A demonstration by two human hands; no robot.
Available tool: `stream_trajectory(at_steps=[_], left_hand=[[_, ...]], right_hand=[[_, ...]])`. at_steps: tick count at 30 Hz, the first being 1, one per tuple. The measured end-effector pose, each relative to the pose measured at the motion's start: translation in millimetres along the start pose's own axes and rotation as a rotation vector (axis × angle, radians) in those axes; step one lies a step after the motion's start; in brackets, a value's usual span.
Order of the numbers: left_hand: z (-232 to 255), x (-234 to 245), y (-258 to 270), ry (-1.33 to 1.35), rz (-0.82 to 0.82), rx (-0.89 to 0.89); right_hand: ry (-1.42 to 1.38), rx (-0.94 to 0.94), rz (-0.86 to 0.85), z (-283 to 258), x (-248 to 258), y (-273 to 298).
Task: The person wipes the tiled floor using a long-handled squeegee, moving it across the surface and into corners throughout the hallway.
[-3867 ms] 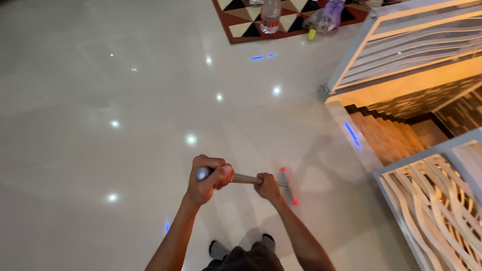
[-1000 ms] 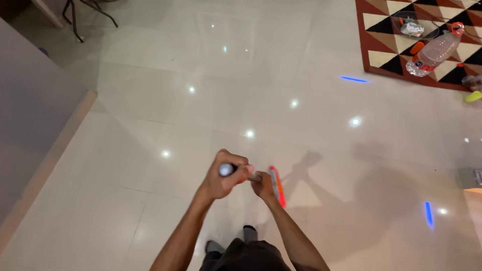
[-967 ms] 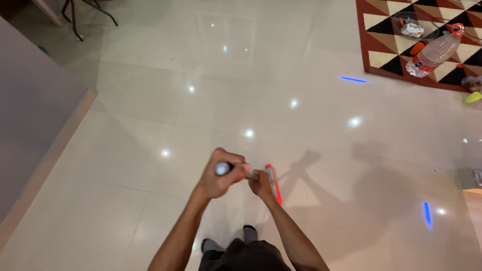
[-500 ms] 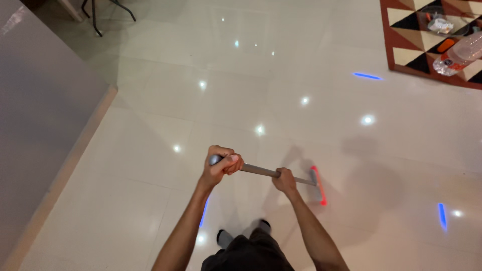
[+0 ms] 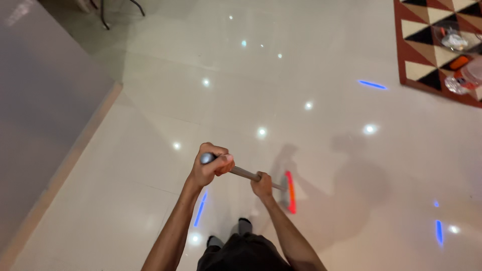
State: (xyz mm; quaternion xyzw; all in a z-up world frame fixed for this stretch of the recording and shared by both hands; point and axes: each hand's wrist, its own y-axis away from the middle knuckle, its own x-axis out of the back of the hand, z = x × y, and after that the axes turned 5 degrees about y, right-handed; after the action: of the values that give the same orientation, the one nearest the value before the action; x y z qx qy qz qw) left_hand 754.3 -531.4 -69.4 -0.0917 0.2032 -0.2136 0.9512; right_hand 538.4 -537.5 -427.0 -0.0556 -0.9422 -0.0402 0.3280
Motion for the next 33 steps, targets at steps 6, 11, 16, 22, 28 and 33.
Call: stream_trajectory(at_steps=[6, 11, 16, 22, 28, 33], left_hand=[[79, -15, -13, -0.244, 0.047, -0.044], [118, 12, -4, -0.294, 0.005, -0.091], [83, 73, 4, -0.009, -0.061, -0.128], [-31, 106, 14, 0.084, 0.0, -0.061], [-19, 134, 15, 0.079, 0.025, 0.008], [69, 141, 4, -0.009, 0.019, -0.001]], right_hand=[[-0.055, 0.025, -0.174, -94, -21, -32], [-0.108, 0.062, -0.178, -140, -7, -32], [0.129, 0.037, -0.093, -114, 4, -36], [0.247, -0.043, -0.138, -32, -1, -29], [0.193, 0.018, -0.034, -37, -49, -26], [-0.02, 0.194, 0.038, -111, -110, -47]])
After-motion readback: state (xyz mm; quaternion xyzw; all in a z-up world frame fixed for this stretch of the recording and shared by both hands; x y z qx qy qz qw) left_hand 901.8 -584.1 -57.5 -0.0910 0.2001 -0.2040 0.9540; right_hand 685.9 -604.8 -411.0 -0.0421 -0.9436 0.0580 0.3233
